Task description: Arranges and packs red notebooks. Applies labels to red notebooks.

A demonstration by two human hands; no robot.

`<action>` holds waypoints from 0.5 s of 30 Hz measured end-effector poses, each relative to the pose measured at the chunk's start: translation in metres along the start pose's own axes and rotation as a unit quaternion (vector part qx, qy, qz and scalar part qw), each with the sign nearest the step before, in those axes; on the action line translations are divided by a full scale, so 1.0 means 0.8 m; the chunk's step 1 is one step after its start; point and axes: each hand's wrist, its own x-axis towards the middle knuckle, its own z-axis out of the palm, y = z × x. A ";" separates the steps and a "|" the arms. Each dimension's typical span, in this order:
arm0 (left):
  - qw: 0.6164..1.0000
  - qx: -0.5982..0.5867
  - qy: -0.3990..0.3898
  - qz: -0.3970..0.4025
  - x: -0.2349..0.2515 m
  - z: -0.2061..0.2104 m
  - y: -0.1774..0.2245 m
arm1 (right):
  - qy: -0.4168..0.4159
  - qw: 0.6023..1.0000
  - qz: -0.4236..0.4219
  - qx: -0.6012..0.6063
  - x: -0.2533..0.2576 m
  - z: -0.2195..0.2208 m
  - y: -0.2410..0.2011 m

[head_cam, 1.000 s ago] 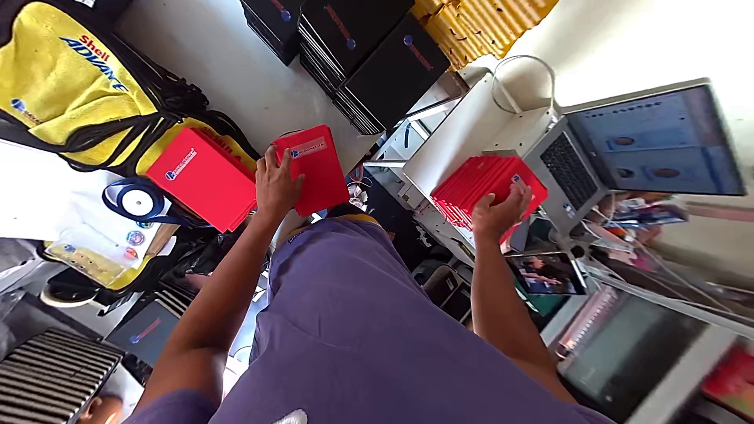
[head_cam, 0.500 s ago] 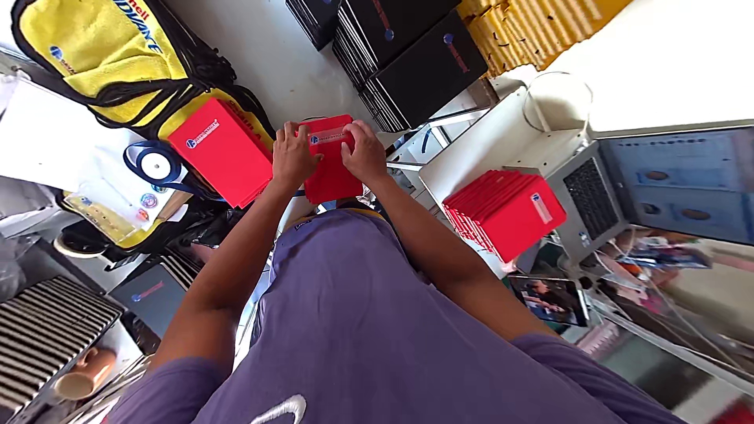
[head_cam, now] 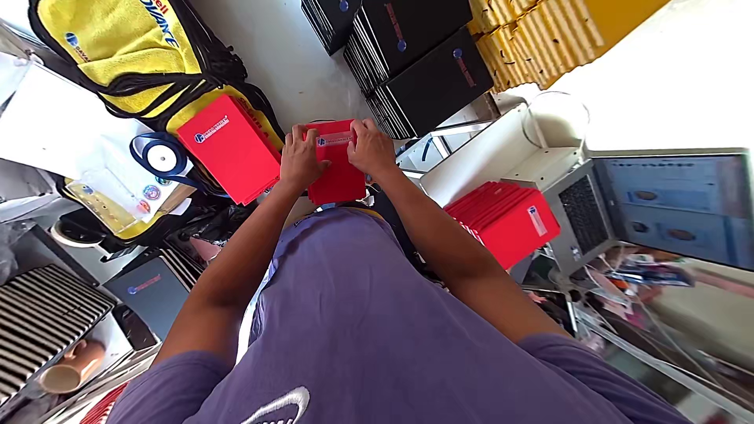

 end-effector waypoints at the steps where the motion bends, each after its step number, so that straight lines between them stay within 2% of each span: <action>1: 1.000 0.001 -0.002 0.000 0.001 -0.001 0.000 | -0.004 1.000 -0.002 -0.007 0.002 -0.002 -0.001; 7: 1.000 0.027 0.008 0.007 0.003 -0.002 0.013 | -0.008 1.000 -0.007 -0.009 0.004 0.000 0.001; 15: 0.990 0.042 0.024 0.136 0.039 0.026 0.037 | 0.002 1.000 -0.021 0.020 -0.006 0.005 0.013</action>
